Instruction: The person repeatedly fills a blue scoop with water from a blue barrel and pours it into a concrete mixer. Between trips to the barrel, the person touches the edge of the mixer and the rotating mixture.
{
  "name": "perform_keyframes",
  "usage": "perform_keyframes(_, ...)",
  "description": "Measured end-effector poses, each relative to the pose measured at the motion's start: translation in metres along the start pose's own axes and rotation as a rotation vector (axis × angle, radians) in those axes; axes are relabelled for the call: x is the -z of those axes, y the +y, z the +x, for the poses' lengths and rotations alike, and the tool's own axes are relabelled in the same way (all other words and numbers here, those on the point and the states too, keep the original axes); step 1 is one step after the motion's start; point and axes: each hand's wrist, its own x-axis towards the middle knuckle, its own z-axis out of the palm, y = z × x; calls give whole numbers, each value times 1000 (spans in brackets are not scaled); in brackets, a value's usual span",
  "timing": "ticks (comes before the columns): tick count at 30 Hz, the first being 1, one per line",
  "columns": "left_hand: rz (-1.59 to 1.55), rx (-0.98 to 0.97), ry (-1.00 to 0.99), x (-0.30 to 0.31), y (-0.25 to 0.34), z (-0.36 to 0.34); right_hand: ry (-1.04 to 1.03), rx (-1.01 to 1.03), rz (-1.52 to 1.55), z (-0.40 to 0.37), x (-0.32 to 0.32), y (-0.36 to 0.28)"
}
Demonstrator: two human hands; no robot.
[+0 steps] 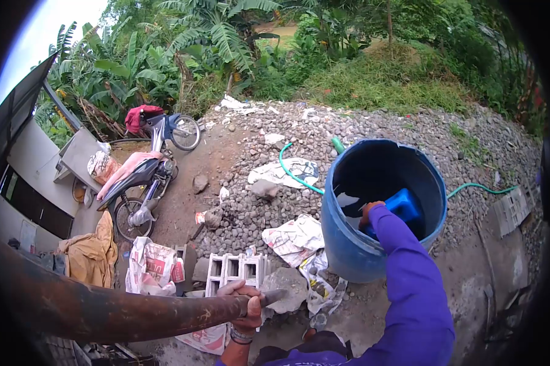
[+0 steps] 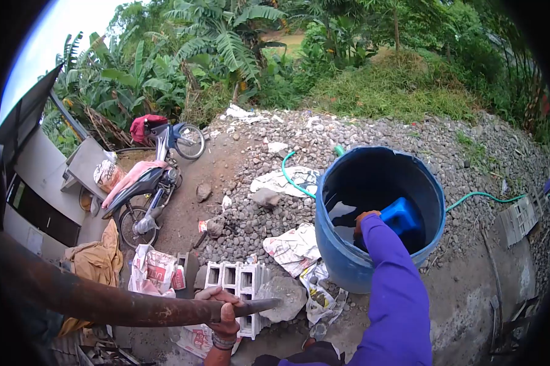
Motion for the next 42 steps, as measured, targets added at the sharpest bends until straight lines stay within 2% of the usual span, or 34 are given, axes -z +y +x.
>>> perform_keyframes(4,-36,26,-5,-4,5,2,-58,178,149,15,-27,-25)
perform_keyframes(5,-26,22,-14,-1,3,2,-52,182,152,41,-50,-31)
perform_keyframes(7,-8,13,-8,-1,5,3,-32,311,307,121,-100,-36)
perform_keyframes(8,5,16,-2,-3,7,3,-28,315,304,112,-90,-37)
perform_keyframes(11,26,4,-4,-2,6,4,-51,144,641,28,-35,-24)
perform_keyframes(12,71,-19,-22,0,5,3,-48,142,634,28,-36,-17)
perform_keyframes(14,52,-15,-22,1,2,1,-27,70,883,30,-38,6)
perform_keyframes(15,43,-7,-35,2,1,1,-20,67,884,30,-35,11)
perform_keyframes(18,-9,1,-29,-1,4,3,-207,30,1371,22,-39,36)
perform_keyframes(19,-23,4,-43,-2,4,2,-207,135,1492,19,-42,43)
perform_keyframes(24,-27,18,-35,0,1,2,-147,122,1642,-40,-15,62)
perform_keyframes(26,-30,-8,-43,0,-1,0,-5,175,1710,-58,-7,64)
perform_keyframes(27,-43,39,-18,0,0,-1,58,202,1787,-66,-6,68)
perform_keyframes(29,-72,86,-8,0,1,-3,198,165,1878,-89,3,68)
perform_keyframes(31,-4,22,-18,1,-2,-2,280,126,1917,-111,8,69)
perform_keyframes(33,10,-11,-10,4,-12,-5,509,117,2017,-132,16,71)
perform_keyframes(34,-4,-6,-23,2,-8,-4,522,96,2019,-145,23,72)
perform_keyframes(36,-64,82,-26,1,2,-3,773,111,2166,-174,35,73)
perform_keyframes(37,-63,28,-35,3,-6,-4,789,88,2167,-188,39,75)
perform_keyframes(40,-82,31,-70,6,-11,-5,1018,217,2268,-239,52,78)
perform_keyframes(42,-66,-45,-55,5,-21,-7,1125,336,2253,-277,52,77)
